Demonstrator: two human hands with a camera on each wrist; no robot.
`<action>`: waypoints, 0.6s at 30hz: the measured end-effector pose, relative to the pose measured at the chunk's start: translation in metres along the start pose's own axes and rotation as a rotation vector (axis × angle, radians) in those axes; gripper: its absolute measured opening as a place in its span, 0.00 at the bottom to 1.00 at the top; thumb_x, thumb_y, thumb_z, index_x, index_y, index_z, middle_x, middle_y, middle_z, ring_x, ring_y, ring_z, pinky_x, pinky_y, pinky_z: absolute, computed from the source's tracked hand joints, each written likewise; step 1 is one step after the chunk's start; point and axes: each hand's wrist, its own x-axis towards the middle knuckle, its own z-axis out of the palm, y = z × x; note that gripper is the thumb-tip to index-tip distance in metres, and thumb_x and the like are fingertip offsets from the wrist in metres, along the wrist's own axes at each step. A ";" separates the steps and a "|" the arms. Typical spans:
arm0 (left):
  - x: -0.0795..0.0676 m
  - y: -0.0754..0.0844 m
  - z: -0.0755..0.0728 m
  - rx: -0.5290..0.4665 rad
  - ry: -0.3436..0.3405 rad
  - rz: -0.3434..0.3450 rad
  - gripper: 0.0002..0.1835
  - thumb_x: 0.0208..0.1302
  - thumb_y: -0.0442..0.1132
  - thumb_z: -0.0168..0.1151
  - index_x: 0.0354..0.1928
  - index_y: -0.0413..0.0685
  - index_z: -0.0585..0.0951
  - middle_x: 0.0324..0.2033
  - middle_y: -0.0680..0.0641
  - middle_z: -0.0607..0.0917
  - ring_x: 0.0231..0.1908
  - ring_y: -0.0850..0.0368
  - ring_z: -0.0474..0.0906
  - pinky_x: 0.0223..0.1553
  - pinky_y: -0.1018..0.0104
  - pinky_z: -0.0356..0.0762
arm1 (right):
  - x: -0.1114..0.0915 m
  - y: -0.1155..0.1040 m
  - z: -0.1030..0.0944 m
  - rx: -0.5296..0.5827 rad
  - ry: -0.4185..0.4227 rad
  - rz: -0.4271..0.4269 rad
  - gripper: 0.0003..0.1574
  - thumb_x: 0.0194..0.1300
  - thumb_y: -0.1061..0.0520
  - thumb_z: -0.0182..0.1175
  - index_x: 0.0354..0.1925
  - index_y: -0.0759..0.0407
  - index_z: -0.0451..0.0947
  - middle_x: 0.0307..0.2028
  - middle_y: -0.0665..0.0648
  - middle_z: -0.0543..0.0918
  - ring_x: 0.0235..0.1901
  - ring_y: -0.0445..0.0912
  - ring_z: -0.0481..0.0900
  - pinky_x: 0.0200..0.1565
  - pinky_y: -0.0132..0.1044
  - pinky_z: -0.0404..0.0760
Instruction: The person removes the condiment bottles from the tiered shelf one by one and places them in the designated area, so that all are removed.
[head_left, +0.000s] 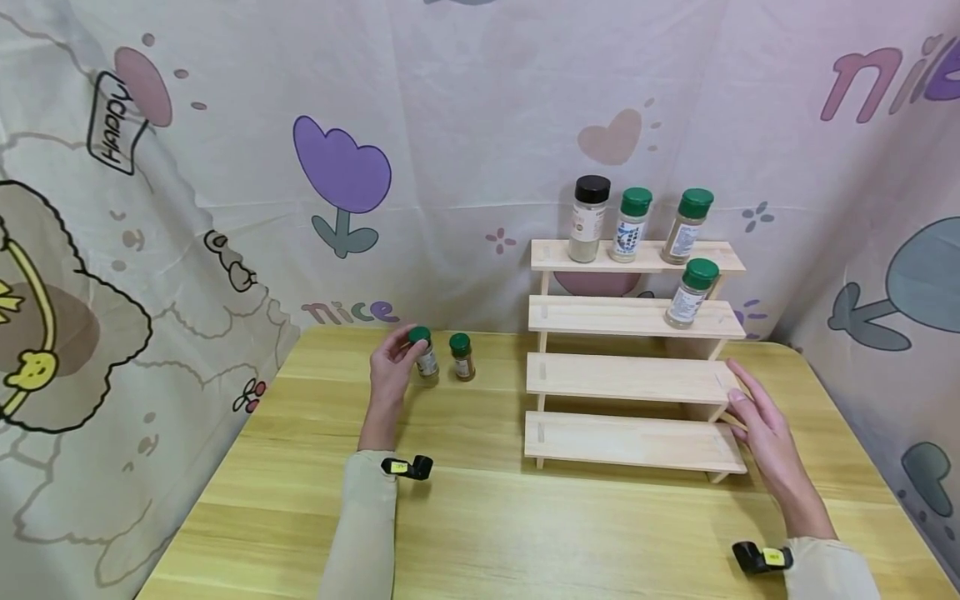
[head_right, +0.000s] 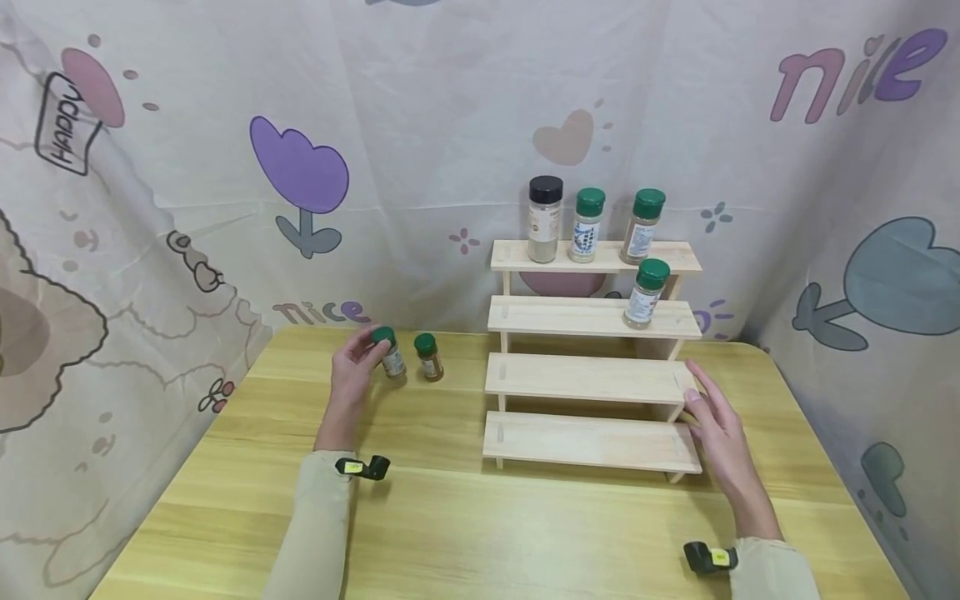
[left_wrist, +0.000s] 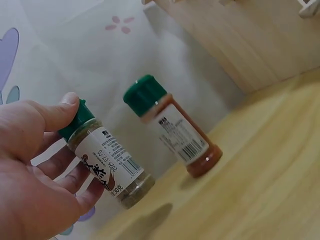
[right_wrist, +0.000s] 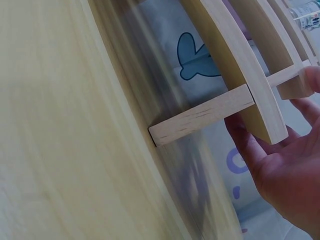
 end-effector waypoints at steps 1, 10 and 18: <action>0.001 -0.002 -0.001 -0.004 -0.001 -0.002 0.22 0.70 0.35 0.67 0.63 0.39 0.79 0.60 0.40 0.79 0.59 0.49 0.77 0.61 0.67 0.76 | 0.000 0.000 0.000 -0.001 0.000 0.001 0.35 0.84 0.48 0.42 0.82 0.42 0.48 0.80 0.62 0.50 0.53 0.25 0.71 0.48 0.20 0.77; 0.006 -0.016 -0.002 -0.021 0.008 0.016 0.22 0.69 0.32 0.67 0.63 0.36 0.78 0.60 0.38 0.79 0.57 0.51 0.77 0.59 0.69 0.76 | -0.001 0.000 0.000 0.014 0.003 -0.008 0.35 0.84 0.48 0.42 0.82 0.42 0.49 0.79 0.61 0.52 0.53 0.25 0.72 0.48 0.20 0.77; 0.007 -0.022 -0.003 -0.038 0.011 0.009 0.22 0.69 0.29 0.65 0.64 0.34 0.77 0.60 0.38 0.78 0.57 0.52 0.77 0.58 0.73 0.76 | 0.000 -0.001 0.001 -0.009 0.006 -0.011 0.35 0.84 0.48 0.42 0.82 0.44 0.48 0.80 0.59 0.52 0.53 0.24 0.72 0.48 0.20 0.77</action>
